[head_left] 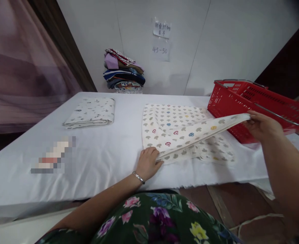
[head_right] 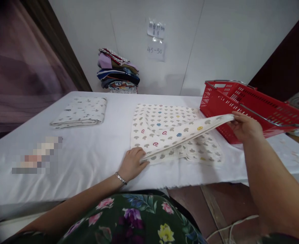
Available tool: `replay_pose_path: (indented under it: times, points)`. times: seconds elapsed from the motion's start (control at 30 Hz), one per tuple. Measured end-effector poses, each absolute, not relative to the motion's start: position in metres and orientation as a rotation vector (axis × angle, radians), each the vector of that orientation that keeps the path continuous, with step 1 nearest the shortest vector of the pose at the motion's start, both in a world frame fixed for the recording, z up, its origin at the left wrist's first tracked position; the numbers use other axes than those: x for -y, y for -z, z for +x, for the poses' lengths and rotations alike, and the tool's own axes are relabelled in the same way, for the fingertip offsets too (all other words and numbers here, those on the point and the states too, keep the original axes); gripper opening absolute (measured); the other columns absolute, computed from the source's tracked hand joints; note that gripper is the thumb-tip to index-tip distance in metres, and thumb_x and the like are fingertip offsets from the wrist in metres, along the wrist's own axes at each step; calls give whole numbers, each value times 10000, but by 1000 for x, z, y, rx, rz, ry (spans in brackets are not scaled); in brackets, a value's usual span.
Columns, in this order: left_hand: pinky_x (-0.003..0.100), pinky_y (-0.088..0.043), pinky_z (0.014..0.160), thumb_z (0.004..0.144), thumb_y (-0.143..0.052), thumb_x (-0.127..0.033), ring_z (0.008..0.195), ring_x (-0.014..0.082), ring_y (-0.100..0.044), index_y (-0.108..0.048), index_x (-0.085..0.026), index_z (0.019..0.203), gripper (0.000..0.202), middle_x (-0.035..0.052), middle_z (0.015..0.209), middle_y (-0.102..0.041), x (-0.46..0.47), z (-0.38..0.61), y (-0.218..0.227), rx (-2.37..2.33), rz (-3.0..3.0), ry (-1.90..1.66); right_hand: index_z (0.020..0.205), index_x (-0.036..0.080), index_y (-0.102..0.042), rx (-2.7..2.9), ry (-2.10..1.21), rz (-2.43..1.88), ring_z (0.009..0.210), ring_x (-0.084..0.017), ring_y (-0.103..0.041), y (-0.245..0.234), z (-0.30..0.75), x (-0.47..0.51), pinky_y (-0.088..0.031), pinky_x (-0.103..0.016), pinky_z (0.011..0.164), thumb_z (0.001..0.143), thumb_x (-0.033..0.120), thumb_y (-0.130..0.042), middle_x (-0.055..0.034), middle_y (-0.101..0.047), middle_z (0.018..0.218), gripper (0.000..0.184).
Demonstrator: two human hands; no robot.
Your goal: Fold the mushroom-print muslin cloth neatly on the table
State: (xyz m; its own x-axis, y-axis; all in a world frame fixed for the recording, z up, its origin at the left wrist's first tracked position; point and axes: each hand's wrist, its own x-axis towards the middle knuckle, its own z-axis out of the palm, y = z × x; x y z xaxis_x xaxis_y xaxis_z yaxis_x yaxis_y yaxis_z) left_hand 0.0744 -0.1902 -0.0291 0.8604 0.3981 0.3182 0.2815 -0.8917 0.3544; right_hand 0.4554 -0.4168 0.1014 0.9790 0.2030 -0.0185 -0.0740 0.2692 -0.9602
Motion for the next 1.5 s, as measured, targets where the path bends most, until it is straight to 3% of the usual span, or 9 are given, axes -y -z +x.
replay_pose_path:
  times: [0.2, 0.47, 0.63, 0.8, 0.93, 1.1, 1.33, 1.5]
  points:
    - [368, -363, 821, 746, -581, -201, 969, 221, -489, -541, -196, 915, 174, 60, 1010, -561, 184, 73, 32, -586, 2787, -555, 762, 84, -627, 165, -184, -1301, 608, -79, -555, -127, 454, 403, -528, -189, 581, 703, -47, -444, -21, -565, 664, 233]
    - [349, -417, 777, 654, -487, -34, 936, 229, -498, -532, -200, 892, 293, 66, 960, -556, 177, 63, 17, -715, 2782, -525, 742, 79, -603, 215, -149, -1289, 579, -50, -531, -131, 462, 401, -494, -200, 650, 769, -5, -499, 5, -550, 616, 136]
    - [316, -434, 803, 730, -453, -106, 960, 209, -501, -493, -205, 897, 198, 50, 980, -542, 164, 36, 3, -818, 2764, -569, 792, 123, -580, 79, -319, -1521, 616, -86, -585, -84, 448, 436, -515, -220, 612, 766, 10, -505, 1, -617, 661, 138]
    - [298, -444, 625, 813, -389, -251, 865, 192, -563, -488, -208, 961, 183, 43, 1054, -535, 154, 25, 8, -993, 2691, -305, 867, 127, -581, -62, -547, -1729, 533, -133, -602, -25, 419, 466, -538, -262, 522, 682, 5, -602, -19, -633, 635, 222]
    - [302, -440, 595, 810, -384, -333, 713, 164, -573, -488, -187, 1003, 263, 61, 1037, -541, 153, 27, 10, -1011, 2608, -272, 991, 172, -547, -8, -542, -1717, 564, -123, -613, -28, 417, 464, -553, -261, 558, 673, 39, -640, -3, -646, 708, 356]
    - [311, -449, 633, 769, -399, -318, 702, 169, -561, -483, -186, 931, 224, 58, 951, -537, 153, 27, 14, -954, 2556, -346, 1080, 233, -507, 255, -349, -1517, 689, -98, -624, -51, 420, 447, -554, -242, 656, 737, 121, -613, 19, -647, 832, 376]
    - [314, -454, 669, 735, -414, -298, 738, 181, -558, -488, -195, 913, 218, 54, 943, -538, 152, 25, 23, -902, 2545, -404, 1118, 144, -461, -90, -602, -2049, 417, -134, -549, -5, 403, 467, -534, -284, 484, 643, 93, -669, 52, -556, 495, 521]
    - [311, -456, 679, 739, -418, -279, 721, 169, -556, -485, -193, 928, 218, 46, 948, -531, 151, 25, 26, -870, 2549, -403, 871, 153, -532, -122, -611, -2221, 426, -153, -567, 8, 400, 480, -481, -237, 421, 644, 148, -680, 28, -563, 452, 271]
